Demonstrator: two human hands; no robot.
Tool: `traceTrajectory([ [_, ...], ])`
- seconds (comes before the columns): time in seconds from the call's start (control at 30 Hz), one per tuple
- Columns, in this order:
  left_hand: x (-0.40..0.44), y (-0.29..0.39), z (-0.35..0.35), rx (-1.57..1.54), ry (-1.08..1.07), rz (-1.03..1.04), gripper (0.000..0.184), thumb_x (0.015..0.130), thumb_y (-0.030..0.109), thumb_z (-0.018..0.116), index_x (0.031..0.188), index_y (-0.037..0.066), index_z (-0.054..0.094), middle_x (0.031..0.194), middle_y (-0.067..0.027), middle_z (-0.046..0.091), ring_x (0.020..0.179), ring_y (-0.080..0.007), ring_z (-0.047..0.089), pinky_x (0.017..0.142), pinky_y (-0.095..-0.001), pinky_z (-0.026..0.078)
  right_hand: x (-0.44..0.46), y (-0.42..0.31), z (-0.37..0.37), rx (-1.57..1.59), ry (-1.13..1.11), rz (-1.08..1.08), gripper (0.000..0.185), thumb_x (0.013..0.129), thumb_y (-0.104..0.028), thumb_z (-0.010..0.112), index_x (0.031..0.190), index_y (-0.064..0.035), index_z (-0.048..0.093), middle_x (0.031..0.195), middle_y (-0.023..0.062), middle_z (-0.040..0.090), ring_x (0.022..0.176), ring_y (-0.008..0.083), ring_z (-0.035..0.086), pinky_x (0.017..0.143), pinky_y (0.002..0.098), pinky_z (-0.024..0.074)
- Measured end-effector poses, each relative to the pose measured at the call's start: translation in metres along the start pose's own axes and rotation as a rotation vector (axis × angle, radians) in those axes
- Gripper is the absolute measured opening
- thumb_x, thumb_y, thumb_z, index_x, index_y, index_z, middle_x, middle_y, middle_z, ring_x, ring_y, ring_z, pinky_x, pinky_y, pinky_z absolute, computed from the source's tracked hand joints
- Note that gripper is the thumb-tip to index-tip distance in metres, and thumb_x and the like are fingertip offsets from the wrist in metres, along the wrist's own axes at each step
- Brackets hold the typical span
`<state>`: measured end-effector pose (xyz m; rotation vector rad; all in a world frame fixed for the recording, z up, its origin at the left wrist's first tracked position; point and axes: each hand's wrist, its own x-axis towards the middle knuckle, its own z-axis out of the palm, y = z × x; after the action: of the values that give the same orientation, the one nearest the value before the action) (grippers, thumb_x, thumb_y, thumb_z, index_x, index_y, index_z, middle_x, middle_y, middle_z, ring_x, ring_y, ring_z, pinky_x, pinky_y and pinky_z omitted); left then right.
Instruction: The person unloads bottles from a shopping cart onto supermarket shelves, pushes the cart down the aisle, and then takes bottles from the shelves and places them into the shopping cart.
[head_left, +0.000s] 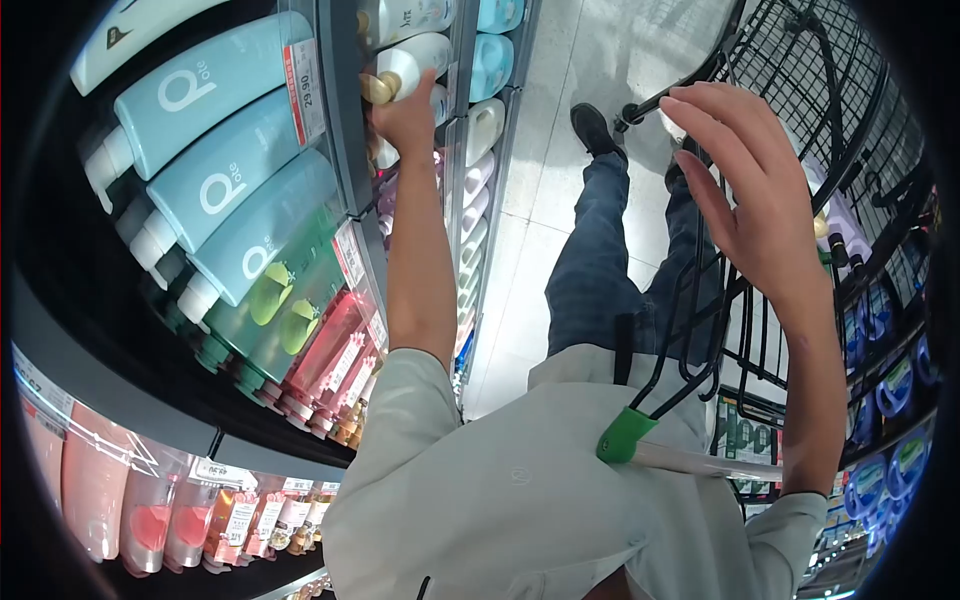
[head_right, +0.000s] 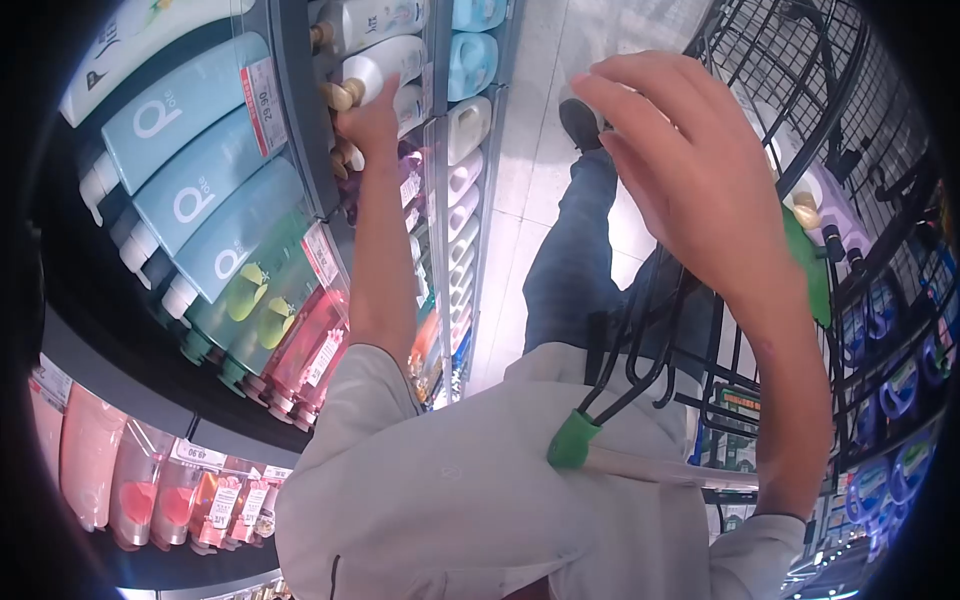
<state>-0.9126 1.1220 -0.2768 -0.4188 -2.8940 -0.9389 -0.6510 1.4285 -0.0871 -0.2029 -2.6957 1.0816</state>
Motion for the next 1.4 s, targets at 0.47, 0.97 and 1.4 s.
traceTrajectory([
  [0.47,0.018,-0.002,-0.013,-0.203,-0.074,-0.6,0.046,0.087,0.027,0.079,0.113,-0.01,0.069,0.108,-0.0168,0.072,0.097,-0.0249,0.069,0.085,-0.0377,0.055,-0.008,0.0,0.003,0.036,0.037,0.015,0.044,0.076,0.008,0.07,0.118,-0.0048,0.069,0.11,0.0116,0.069,0.102,0.0326,0.066,0.085,0.0415,0.0534],
  [0.97,-0.195,0.233,-0.109,-0.532,-0.817,-0.466,0.043,0.098,0.004,0.065,0.14,-0.001,0.056,0.115,-0.0106,0.07,0.107,-0.0162,0.066,0.096,-0.0296,0.051,-0.232,0.123,-0.168,-0.239,-0.016,0.603,0.032,0.089,-0.001,0.067,0.12,-0.0022,0.064,0.114,0.017,0.069,0.105,0.0357,0.066,0.091,0.0392,0.0517],
  [1.4,-0.25,0.373,-0.183,-0.168,-0.616,-0.102,0.072,0.083,0.004,0.079,0.147,-0.001,0.045,0.137,-0.0187,0.058,0.126,-0.0298,0.058,0.109,-0.0415,0.043,-0.242,0.223,-0.044,-0.38,-0.342,0.33,0.091,0.069,-0.02,0.088,0.148,-0.0168,0.044,0.141,0.0062,0.053,0.132,0.0332,0.05,0.109,0.0502,0.0388],
])
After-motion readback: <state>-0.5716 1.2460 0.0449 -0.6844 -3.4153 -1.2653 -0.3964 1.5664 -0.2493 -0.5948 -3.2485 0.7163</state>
